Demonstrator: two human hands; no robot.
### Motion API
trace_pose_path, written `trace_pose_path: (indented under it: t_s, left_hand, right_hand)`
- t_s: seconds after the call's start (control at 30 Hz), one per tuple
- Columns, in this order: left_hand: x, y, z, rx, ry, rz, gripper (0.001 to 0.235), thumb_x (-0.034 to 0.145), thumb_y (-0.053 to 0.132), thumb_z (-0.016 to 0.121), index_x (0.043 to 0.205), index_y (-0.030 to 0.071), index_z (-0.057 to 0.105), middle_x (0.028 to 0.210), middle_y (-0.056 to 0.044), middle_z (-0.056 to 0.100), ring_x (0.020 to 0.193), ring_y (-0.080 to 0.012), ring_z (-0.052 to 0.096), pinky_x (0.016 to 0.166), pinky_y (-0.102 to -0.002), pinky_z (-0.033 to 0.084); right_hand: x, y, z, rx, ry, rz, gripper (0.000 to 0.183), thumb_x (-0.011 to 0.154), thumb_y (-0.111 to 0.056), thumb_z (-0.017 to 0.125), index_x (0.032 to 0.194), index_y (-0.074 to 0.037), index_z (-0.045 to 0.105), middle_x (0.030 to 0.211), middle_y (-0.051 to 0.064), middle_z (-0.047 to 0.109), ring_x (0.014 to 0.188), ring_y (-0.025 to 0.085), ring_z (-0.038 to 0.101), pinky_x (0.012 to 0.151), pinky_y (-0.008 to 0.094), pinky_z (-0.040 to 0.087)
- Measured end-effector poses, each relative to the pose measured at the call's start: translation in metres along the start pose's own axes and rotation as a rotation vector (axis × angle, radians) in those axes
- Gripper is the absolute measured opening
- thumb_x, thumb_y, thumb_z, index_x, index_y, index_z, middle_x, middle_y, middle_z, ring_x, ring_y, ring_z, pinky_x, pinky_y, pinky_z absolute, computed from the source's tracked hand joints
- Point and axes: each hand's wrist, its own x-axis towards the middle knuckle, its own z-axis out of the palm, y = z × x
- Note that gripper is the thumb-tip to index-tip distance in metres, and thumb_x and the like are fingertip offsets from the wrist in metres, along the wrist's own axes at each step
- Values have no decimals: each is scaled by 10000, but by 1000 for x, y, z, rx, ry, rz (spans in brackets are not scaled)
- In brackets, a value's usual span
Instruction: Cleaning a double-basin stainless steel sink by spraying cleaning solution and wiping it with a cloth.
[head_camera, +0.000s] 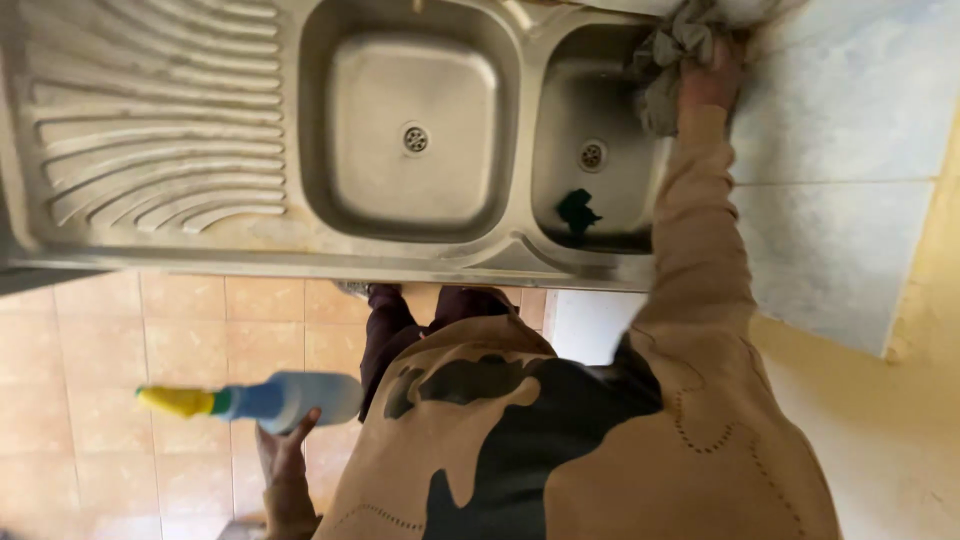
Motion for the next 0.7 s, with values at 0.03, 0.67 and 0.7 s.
trace_pose_path:
  t_s: [0.03,0.67,0.7]
  left_hand:
    - [2,6,0,49,-49,-4,1064,557,258,796,1509,-26,415,1382,-227,541,1279,-395,521,1082,-541,472]
    - [-14,-68,-4,-156,125,145,1063,558,76,992,1464,-94,463,1374,-270,553,1325,-318,476,1216,-524,339]
    - [-17,-78,4,-174,156,140,1063,558,76,992,1464,-94,463,1374,-270,553,1325,-318,476,1216,-524,339]
  right_hand:
    - [-32,3,18,-705,-266,-367,452,956,-116,749,1389,-92,618,1310,213,700,1151,408,659,925,569,547]
    - [-298,295,184,-2143,-949,-186,322,945,-161,560,1266,-191,562,1332,90,525,1172,375,619,988,528,540]
    - [-315,316,192,-2137,-993,-197,322,945,-161,560,1266,-191,562,1332,90,525,1172,375,619,988,528,540]
